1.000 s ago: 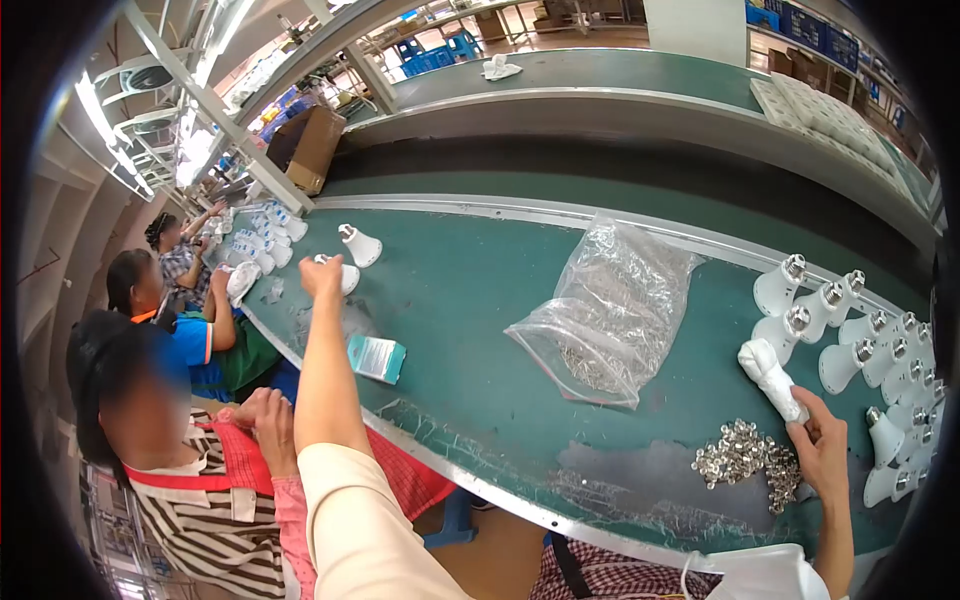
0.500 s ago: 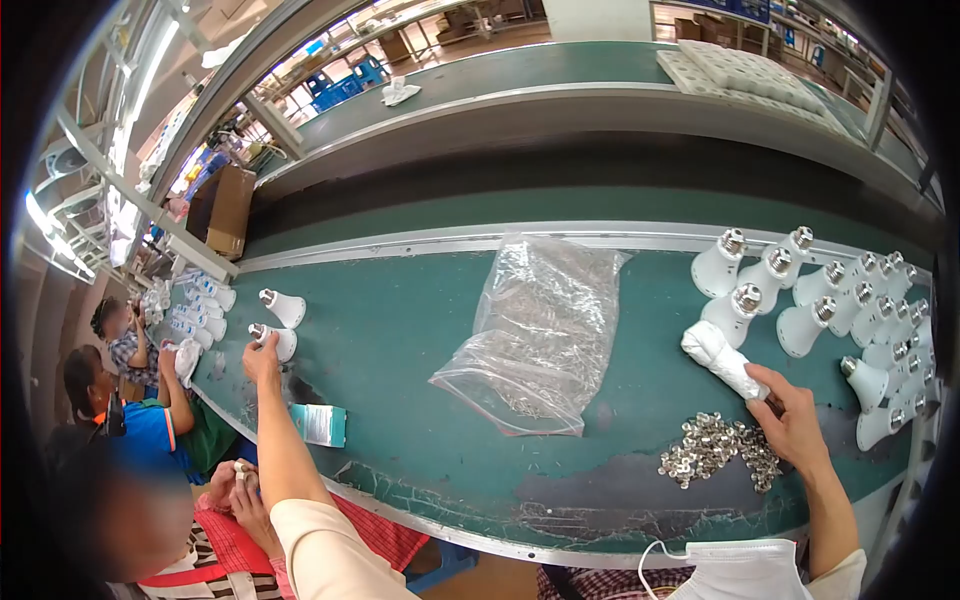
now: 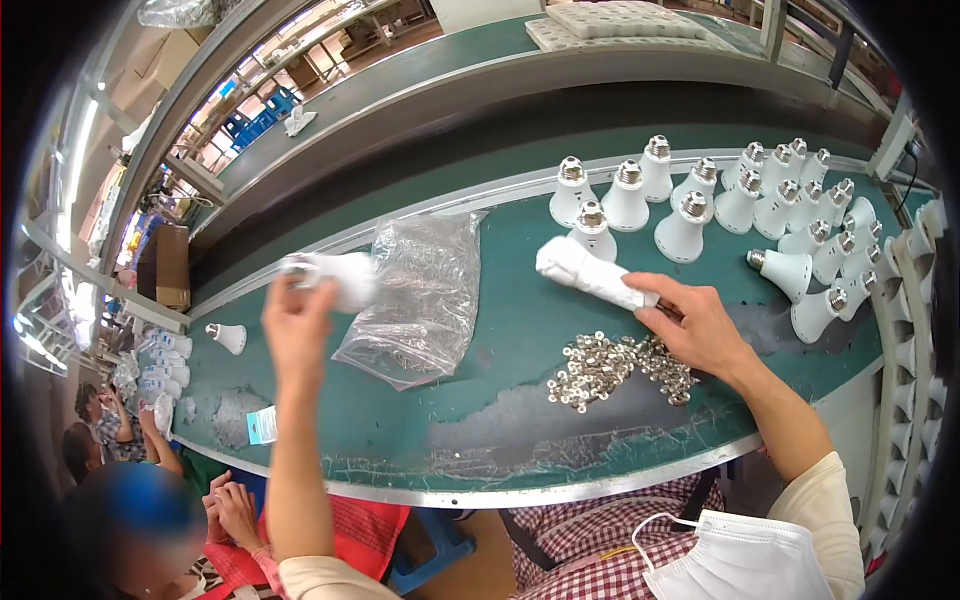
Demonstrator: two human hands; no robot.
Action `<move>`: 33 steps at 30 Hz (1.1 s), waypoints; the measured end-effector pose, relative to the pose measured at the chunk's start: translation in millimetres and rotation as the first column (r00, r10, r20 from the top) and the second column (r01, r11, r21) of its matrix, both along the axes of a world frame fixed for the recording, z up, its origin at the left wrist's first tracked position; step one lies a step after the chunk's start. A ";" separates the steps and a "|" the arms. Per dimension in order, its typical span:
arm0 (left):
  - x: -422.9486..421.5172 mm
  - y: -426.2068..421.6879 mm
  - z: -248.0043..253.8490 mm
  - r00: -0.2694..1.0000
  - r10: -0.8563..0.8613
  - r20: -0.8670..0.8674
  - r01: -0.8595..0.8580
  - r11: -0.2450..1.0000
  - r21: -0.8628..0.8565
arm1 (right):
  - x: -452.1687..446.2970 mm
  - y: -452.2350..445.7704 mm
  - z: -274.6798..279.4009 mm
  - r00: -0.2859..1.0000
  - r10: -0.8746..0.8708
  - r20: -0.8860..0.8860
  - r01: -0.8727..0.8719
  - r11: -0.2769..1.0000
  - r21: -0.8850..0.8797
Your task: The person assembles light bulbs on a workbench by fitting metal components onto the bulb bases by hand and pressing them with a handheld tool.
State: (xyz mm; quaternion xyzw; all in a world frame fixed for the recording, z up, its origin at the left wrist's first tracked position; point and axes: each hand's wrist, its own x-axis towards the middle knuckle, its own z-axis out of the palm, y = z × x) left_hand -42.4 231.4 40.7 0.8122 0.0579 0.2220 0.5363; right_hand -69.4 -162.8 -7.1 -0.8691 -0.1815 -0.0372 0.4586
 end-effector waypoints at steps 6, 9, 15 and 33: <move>-3.6 -134.3 -48.1 0.964 -0.244 -0.107 0.262 0.941 0.213 | -1.2 -34.9 -15.5 0.984 -0.137 0.117 0.116 0.979 0.167; -1.7 -158.0 -58.6 0.958 -0.223 -0.178 0.267 0.920 0.285 | 4.1 -43.8 -24.9 0.969 -0.205 0.135 0.168 0.955 0.245; -27.4 -152.8 -66.6 0.969 -0.207 -0.132 0.225 0.964 0.141 | 7.0 -43.4 -24.8 0.972 -0.188 0.144 0.154 0.964 0.217; -33.1 -177.9 -69.0 0.889 -0.445 -0.109 0.354 0.517 0.779 | 5.7 -41.7 -26.1 0.966 -0.189 0.179 0.158 0.972 0.172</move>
